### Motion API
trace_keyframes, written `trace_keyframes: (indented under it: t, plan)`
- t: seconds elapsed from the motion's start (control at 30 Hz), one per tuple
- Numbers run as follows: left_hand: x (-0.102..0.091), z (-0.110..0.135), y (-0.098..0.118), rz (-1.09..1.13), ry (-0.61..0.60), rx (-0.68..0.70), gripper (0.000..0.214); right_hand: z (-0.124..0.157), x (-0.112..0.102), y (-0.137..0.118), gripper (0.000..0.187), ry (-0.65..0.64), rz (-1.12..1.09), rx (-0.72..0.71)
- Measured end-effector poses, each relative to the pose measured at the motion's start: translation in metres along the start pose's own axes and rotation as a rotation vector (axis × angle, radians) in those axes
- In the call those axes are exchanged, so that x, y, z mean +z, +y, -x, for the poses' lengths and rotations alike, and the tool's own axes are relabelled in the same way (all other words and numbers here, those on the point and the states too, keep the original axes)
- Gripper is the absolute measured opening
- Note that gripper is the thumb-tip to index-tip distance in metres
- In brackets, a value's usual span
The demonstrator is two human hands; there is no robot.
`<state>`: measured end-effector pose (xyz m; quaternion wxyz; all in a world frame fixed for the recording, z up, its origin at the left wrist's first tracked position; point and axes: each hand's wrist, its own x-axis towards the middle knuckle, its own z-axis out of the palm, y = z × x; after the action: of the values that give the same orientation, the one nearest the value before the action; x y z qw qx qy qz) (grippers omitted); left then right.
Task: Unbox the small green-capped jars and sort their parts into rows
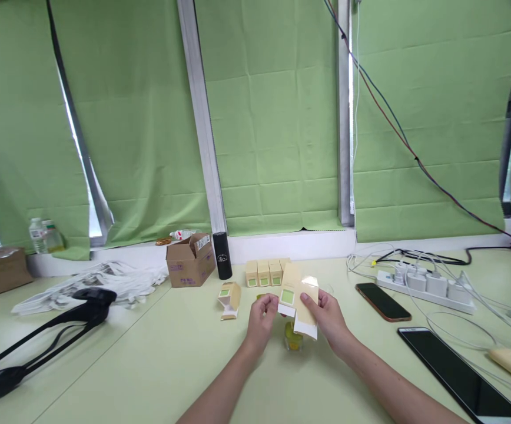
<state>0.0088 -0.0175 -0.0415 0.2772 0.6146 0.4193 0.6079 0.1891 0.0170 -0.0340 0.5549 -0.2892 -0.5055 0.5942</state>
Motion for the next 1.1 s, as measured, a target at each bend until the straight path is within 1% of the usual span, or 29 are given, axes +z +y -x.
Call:
trace_keyframes:
  t: [0.13, 0.23, 0.3, 0.37, 0.47, 0.57, 0.63, 0.7, 0.77, 0.83, 0.87, 1.0, 1.1]
  plan:
    - [-0.001, 0.000, -0.002, -0.053, 0.011, -0.001, 0.045, 0.000, 0.002, 0.004, 0.061, -0.038, 0.046, -0.052]
    - [-0.001, 0.000, 0.000, -0.049, -0.007, -0.001, 0.045, 0.000, 0.004, 0.009, 0.061, -0.078, 0.062, -0.076]
    - [-0.002, 0.000, 0.003, -0.052, -0.001, 0.011, 0.045, 0.000, 0.004, 0.009, 0.061, -0.082, 0.061, -0.088]
    - [-0.002, -0.001, 0.005, -0.054, 0.028, 0.032, 0.044, 0.001, 0.002, 0.007, 0.058, -0.059, 0.076, -0.136]
    - [-0.002, -0.002, 0.006, -0.045, 0.097, 0.062, 0.042, 0.002, -0.001, 0.001, 0.055, 0.004, 0.105, -0.247]
    - [-0.003, -0.003, 0.005, -0.059, 0.185, 0.104, 0.039, 0.002, -0.004, -0.002, 0.054, 0.055, 0.092, -0.280]
    - [-0.005, -0.004, 0.006, -0.125, 0.264, 0.160, 0.035, 0.000, -0.006, -0.001, 0.053, 0.089, 0.094, -0.269]
    - [-0.009, -0.003, 0.008, -0.266, 0.321, 0.268, 0.025, -0.003, -0.009, 0.003, 0.053, 0.121, 0.113, -0.254]
    - [-0.014, -0.003, 0.011, -0.442, 0.319, 0.433, 0.016, -0.006, -0.011, 0.007, 0.053, 0.142, 0.133, -0.241]
    - [-0.018, -0.002, 0.014, -0.588, 0.290, 0.581, 0.021, -0.009, -0.012, 0.012, 0.052, 0.153, 0.145, -0.232]
    - [-0.021, -0.002, 0.016, -0.645, 0.282, 0.629, 0.024, -0.010, -0.013, 0.014, 0.052, 0.157, 0.147, -0.229]
    - [-0.027, -0.002, 0.018, -0.813, 0.265, 0.686, 0.025, -0.012, -0.015, 0.018, 0.047, 0.179, 0.155, -0.201]
    - [-0.028, -0.002, 0.019, -0.876, 0.246, 0.719, 0.025, -0.013, -0.016, 0.020, 0.044, 0.185, 0.167, -0.185]
